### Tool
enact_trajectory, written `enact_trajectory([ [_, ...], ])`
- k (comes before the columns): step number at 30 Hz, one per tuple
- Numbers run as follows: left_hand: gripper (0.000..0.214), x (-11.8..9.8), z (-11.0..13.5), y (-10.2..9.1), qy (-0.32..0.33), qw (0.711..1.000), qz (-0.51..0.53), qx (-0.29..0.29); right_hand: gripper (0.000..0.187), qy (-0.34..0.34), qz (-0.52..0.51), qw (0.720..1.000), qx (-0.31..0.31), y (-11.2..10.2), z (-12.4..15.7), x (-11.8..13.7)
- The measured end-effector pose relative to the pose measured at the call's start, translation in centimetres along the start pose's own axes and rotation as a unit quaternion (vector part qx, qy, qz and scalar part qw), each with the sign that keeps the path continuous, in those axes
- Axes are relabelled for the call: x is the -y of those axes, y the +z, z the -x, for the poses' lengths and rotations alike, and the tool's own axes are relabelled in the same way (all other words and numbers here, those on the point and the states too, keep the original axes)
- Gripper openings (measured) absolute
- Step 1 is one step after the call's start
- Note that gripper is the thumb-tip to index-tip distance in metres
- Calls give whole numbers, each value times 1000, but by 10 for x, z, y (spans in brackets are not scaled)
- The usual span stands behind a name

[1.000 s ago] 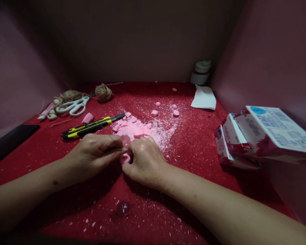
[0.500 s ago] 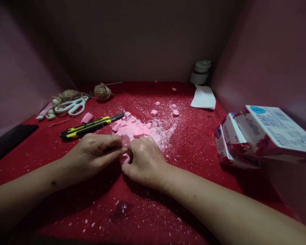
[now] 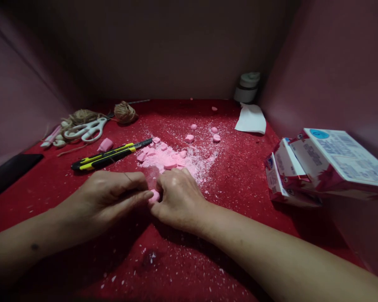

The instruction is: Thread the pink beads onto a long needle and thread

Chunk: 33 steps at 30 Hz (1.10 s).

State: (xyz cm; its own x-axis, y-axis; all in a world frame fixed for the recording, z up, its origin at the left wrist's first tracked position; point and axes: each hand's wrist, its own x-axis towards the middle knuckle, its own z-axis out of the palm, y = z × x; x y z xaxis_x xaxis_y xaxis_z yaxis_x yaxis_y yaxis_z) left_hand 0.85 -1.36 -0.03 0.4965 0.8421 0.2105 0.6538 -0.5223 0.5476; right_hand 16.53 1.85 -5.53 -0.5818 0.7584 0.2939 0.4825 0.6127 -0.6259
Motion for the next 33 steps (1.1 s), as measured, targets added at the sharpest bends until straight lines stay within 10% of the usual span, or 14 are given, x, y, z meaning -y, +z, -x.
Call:
enact_trajectory([
  [33,16,12,-4,3,44,993,-103,-22,14,-8,4,1000,-18,0,0,0],
])
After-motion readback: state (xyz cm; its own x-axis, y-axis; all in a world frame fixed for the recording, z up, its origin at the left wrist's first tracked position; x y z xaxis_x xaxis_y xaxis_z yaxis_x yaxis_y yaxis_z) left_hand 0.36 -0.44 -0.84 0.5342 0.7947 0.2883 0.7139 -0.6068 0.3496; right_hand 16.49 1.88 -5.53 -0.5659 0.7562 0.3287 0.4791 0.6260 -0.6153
